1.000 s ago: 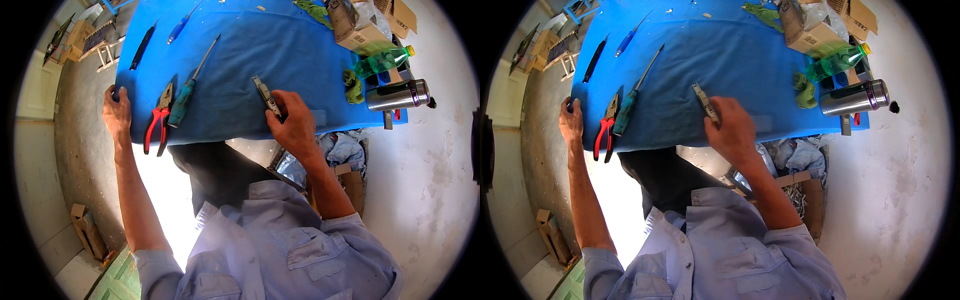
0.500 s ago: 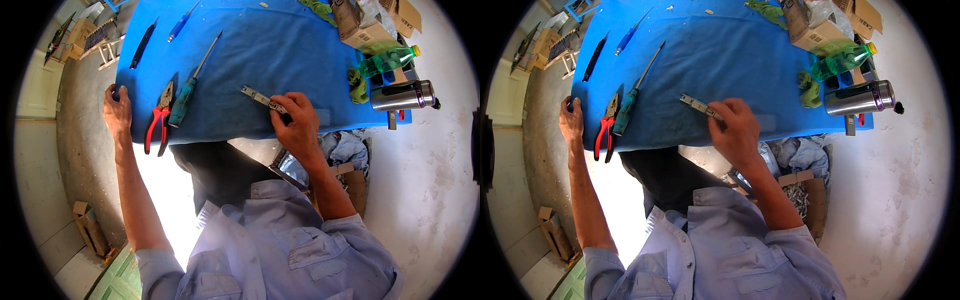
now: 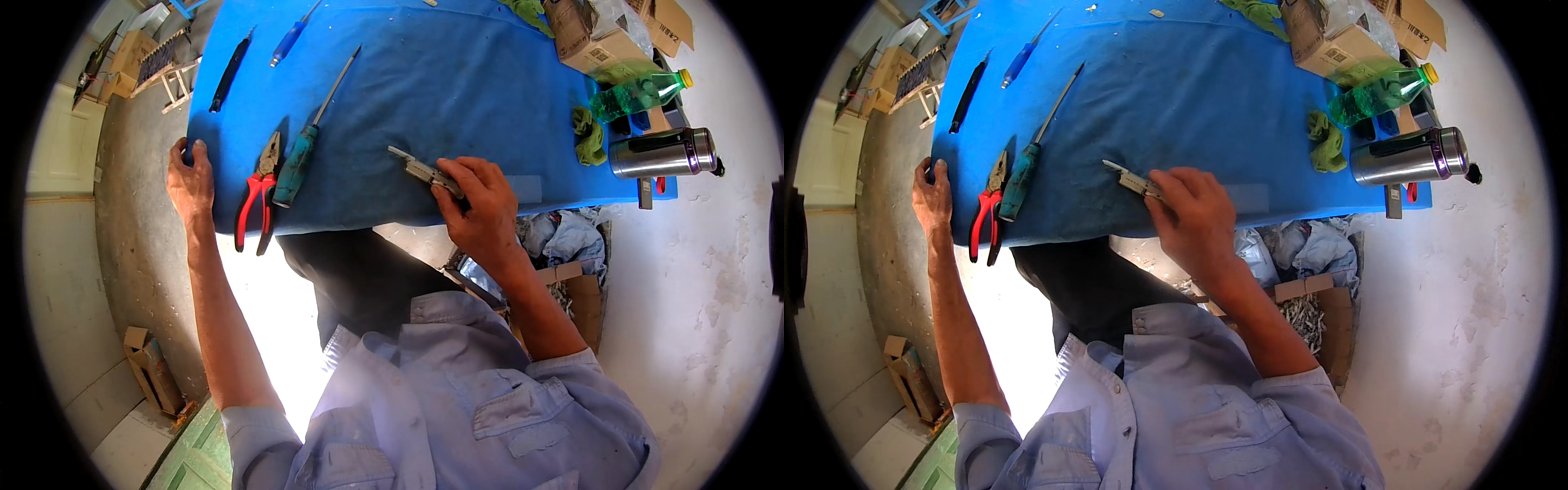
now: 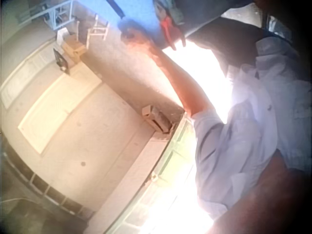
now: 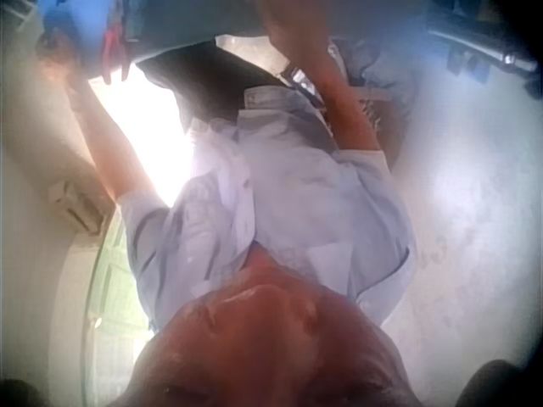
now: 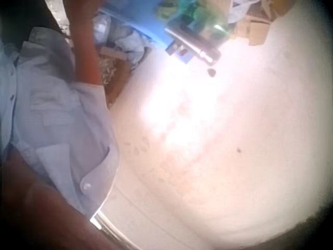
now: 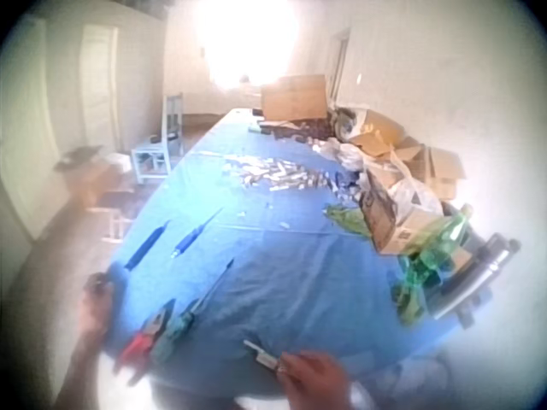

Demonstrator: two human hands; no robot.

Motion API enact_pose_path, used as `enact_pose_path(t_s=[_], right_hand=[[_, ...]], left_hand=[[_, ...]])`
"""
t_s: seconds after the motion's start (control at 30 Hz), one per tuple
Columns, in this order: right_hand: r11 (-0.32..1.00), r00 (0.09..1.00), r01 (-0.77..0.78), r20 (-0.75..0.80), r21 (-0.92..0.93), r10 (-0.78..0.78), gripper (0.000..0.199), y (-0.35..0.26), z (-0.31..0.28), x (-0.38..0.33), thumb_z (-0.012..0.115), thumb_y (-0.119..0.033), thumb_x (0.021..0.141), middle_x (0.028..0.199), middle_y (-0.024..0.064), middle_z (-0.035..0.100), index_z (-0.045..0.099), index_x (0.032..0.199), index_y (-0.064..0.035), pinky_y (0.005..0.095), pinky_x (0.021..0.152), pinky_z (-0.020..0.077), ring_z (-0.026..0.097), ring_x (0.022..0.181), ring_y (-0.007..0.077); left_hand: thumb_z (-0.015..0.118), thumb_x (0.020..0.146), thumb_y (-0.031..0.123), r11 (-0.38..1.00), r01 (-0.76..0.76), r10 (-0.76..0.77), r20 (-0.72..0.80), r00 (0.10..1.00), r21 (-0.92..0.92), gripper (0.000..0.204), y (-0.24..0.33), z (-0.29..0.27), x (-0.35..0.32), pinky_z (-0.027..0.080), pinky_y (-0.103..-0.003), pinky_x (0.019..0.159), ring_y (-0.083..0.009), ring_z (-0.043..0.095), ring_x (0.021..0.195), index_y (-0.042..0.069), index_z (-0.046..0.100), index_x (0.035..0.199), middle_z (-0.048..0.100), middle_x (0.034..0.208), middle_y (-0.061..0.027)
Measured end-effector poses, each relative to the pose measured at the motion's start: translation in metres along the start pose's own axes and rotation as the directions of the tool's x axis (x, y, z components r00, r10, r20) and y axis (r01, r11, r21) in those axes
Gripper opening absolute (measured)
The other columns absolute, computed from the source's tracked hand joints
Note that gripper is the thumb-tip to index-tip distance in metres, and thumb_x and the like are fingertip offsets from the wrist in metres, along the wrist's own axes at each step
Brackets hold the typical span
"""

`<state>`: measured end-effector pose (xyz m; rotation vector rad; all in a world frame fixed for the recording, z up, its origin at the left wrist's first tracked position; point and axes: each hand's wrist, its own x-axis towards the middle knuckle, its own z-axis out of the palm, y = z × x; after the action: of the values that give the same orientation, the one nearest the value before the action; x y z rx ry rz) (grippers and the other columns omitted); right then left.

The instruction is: The person disassembles a mechanical hardware component by removing plastic covers and using a screwdriver to unscrew internal fasteners.

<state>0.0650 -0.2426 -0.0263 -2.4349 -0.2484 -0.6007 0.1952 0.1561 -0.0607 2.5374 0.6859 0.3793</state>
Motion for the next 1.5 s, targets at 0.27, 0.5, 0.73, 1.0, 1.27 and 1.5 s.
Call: enact_pose_path(t_s=[0.27,0.5,0.73,1.0,1.27,1.5], right_hand=[[1.0,0.999,-0.004,0.043,-0.01,0.004,0.024,-0.001,-0.002,0.003,0.078,-0.006,0.077,0.102,0.0083,0.066,0.072,0.1,-0.0077,0.0399,0.076,0.051,0.063,0.091,0.0296],[1.0,0.999,-0.005,0.04,0.002,0.005,0.023,-0.001,-0.004,0.006,0.076,-0.004,0.077,0.1,0.0081,0.067,0.07,0.099,-0.0088,0.0406,0.073,0.0522,0.065,0.09,0.0303],[0.999,0.998,0.018,0.064,0.027,-0.02,0.024,0.0,-0.004,0.005,0.077,-0.004,0.076,0.099,0.0081,0.067,0.07,0.098,-0.0106,0.0409,0.073,0.0524,0.065,0.088,0.0303],[0.998,0.998,0.022,0.05,0.051,-0.025,0.026,0.001,-0.001,0.004,0.078,-0.006,0.076,0.101,0.0092,0.067,0.07,0.101,-0.0092,0.0418,0.076,0.0521,0.065,0.091,0.031],[0.999,0.999,0.023,0.04,0.026,-0.024,0.035,0.006,0.0,0.001,0.08,-0.013,0.076,0.105,0.0087,0.066,0.072,0.11,-0.0083,0.0404,0.077,0.0516,0.064,0.094,0.0287],[0.995,1.0,0.016,0.006,0.096,-0.017,0.024,0.013,0.002,0.0,0.08,-0.015,0.076,0.098,0.0047,0.064,0.073,0.098,-0.0095,0.0384,0.072,0.0496,0.063,0.086,0.0254]], left_hand=[[0.053,0.095,0.055,1.0,-0.022,0.022,-0.002,1.0,0.01,0.062,-0.003,0.0,0.002,0.045,-0.048,0.11,-0.0348,0.059,0.128,0.016,0.057,0.142,0.061,0.139,-0.0176],[0.054,0.095,0.051,0.999,-0.044,0.044,-0.028,0.999,0.02,0.059,-0.001,0.0,0.0,0.05,-0.047,0.104,-0.0355,0.064,0.12,0.014,0.058,0.14,0.064,0.134,-0.0192],[0.055,0.094,0.051,0.999,-0.031,0.032,-0.029,0.999,0.02,0.059,0.001,-0.001,-0.002,0.05,-0.048,0.103,-0.0351,0.065,0.119,0.013,0.058,0.14,0.064,0.134,-0.0189],[0.057,0.095,0.051,0.996,-0.092,0.092,-0.045,0.995,0.005,0.057,-0.011,0.004,0.006,0.047,-0.044,0.105,-0.0357,0.064,0.121,0.013,0.062,0.137,0.066,0.131,-0.0193],[0.059,0.096,0.042,0.99,-0.144,0.144,-0.11,0.983,0.004,0.049,-0.004,0.003,-0.001,0.051,-0.044,0.098,-0.0383,0.067,0.112,0.009,0.062,0.131,0.069,0.12,-0.022],[0.058,0.097,0.042,0.985,-0.173,0.173,-0.069,0.983,0.009,0.05,-0.006,0.001,0.001,0.049,-0.045,0.1,-0.0389,0.064,0.116,0.008,0.061,0.134,0.067,0.125,-0.0221]])
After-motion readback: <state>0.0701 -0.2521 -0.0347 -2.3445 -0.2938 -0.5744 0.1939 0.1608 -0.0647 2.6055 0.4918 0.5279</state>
